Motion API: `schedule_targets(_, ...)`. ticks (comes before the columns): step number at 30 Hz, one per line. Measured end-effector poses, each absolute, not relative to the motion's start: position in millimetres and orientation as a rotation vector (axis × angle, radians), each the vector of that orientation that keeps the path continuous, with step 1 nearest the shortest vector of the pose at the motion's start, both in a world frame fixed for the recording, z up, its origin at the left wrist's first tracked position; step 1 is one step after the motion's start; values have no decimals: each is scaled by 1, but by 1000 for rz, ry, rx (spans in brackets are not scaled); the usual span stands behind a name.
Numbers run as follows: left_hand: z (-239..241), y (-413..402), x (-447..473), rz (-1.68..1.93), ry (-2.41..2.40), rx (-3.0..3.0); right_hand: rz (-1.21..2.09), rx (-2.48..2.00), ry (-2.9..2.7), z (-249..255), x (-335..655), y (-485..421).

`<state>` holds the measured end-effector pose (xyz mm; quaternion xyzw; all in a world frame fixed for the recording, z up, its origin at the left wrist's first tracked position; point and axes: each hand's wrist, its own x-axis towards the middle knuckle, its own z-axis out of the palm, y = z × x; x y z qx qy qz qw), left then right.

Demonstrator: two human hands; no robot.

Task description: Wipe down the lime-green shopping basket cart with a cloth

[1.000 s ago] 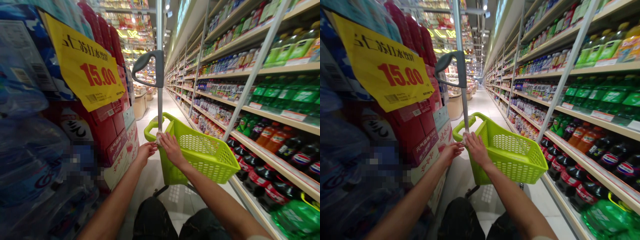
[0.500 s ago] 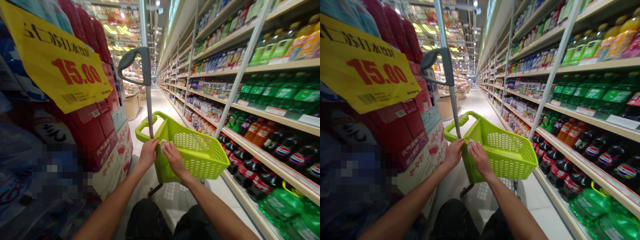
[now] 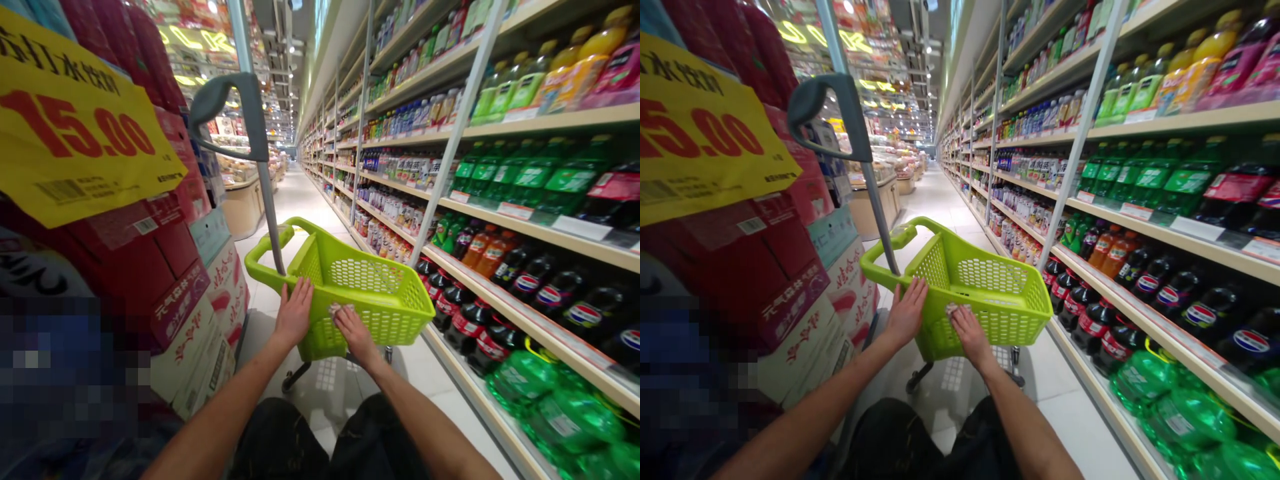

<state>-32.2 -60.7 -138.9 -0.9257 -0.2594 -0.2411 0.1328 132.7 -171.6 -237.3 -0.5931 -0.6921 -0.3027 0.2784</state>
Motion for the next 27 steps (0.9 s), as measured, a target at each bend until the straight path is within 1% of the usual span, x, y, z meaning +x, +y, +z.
schedule_targets(3,-143,-67,-27,-678,-730,-2711,-755,-1643,-1879,-259,140,-193)
schedule_targets(7,-150,-79,-9,-601,-653,-2775,-805,-1610,-1655,-238,159,-198)
schedule_targets(9,-153,-86,2,-554,-603,-2805,-850,-1603,-1603,-239,170,-201)
schedule_targets(13,-158,-96,19,-491,-536,-2839,-836,-1667,-1720,-280,182,-228)
schedule_targets(15,-160,-98,25,-481,-525,-2845,-790,-1692,-1727,-289,184,-240)
schedule_targets(19,-165,-104,36,-468,-482,-2869,-820,-1689,-1553,-260,190,-236)
schedule_targets(21,-167,-106,40,-471,-499,-2868,-859,-1697,-1501,-253,193,-230)
schedule_targets(27,-165,-105,42,-403,-493,-2847,-870,-1695,-1578,-294,197,-247)
